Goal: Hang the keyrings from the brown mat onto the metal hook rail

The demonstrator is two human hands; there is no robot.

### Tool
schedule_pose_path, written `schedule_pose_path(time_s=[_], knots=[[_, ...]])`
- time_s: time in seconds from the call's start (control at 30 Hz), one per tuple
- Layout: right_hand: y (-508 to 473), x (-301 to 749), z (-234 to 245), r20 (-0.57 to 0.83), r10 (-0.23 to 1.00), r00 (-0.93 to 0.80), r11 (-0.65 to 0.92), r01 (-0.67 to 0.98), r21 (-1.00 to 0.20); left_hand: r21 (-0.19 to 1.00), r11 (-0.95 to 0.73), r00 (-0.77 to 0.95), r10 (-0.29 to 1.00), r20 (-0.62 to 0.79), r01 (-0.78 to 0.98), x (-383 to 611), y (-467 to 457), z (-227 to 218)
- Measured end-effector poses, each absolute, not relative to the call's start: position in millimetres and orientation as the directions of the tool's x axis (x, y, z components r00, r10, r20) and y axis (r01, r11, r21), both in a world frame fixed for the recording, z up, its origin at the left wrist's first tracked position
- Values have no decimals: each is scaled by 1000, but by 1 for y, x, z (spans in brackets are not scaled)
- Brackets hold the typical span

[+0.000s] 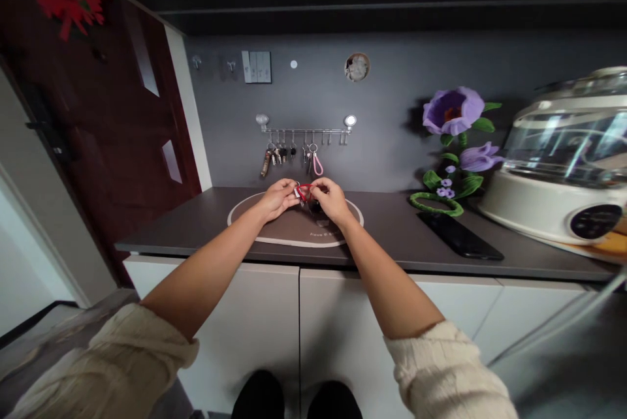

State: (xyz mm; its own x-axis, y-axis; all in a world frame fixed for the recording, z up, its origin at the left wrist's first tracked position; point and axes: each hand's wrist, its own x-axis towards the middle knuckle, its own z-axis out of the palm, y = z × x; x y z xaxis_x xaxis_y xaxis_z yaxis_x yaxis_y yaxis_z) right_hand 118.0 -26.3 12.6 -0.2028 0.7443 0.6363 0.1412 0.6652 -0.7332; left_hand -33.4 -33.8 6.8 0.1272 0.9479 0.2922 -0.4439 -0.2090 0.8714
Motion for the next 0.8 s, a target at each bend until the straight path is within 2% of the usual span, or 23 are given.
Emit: schedule_pose_path(time_s=[0.2, 0.47, 0.8], knots=[[-27, 119, 17, 603, 775, -188, 613, -5, -790, 901, -212, 165, 942, 291, -378, -31, -37, 5], [-27, 122, 21, 570, 807, -156, 568, -60, -821, 942, -221, 224, 934, 279, -254, -24, -38, 1], [-14, 131, 54, 620, 760, -196, 638, 45, -769, 961, -233, 260, 929, 265, -151, -18, -29, 21]])
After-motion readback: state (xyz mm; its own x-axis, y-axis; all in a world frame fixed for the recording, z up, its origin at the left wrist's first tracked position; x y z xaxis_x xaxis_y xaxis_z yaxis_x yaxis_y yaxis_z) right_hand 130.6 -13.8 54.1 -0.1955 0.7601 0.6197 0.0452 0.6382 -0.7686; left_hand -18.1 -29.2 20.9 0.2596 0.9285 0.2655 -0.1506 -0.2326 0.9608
